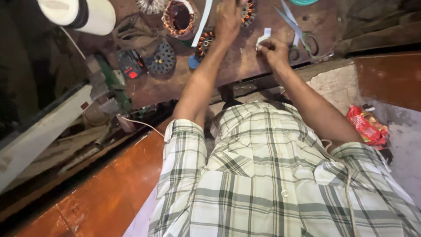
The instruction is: The person cuts a white strip into small pieces using scissors and places them into the slots of a copper-wound stator. The person repeats this process for multiple stators on the workbench.
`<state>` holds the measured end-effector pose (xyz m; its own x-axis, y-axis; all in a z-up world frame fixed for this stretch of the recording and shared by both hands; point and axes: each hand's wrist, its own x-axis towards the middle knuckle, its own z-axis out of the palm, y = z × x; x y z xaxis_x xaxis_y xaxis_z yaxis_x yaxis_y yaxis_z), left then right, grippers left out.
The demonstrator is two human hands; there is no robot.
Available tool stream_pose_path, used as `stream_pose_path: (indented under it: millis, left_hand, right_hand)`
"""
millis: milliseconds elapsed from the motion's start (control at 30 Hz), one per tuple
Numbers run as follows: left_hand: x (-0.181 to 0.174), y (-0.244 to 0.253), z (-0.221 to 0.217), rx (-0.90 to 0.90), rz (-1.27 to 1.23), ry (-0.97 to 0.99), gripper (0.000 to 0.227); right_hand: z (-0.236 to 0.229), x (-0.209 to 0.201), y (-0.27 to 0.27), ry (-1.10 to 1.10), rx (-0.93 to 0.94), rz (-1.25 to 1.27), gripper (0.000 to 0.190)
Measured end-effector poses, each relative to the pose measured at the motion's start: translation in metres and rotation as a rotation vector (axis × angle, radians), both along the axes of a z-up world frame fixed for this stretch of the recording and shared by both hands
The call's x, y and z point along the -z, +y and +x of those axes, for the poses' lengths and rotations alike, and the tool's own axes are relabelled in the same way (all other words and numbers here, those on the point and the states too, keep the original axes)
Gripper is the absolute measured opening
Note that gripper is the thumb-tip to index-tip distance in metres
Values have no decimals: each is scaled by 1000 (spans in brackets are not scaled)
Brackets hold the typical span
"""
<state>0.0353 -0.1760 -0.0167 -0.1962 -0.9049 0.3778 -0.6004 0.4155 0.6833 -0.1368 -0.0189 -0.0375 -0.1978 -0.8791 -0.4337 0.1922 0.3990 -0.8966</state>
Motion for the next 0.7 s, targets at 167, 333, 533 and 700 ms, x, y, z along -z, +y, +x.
stream_pose_path:
  millis: [167, 333, 533, 700]
  left_hand:
    - [-20, 34, -2, -111, 367, 225, 46]
    - [-25, 108, 11, -166, 1162, 881, 47]
    - [18, 121, 11, -306, 1470, 1031, 41]
    - [4, 129, 21, -147, 1442, 955, 62]
  right_hand:
    - [-38, 14, -9, 178, -107, -41, 16]
    - [-47, -12, -2, 383, -200, -140, 24]
    - [-39, -63, 7, 373, -86, -66, 23]
    - [-30, -72, 20, 137, 48, -57, 19]
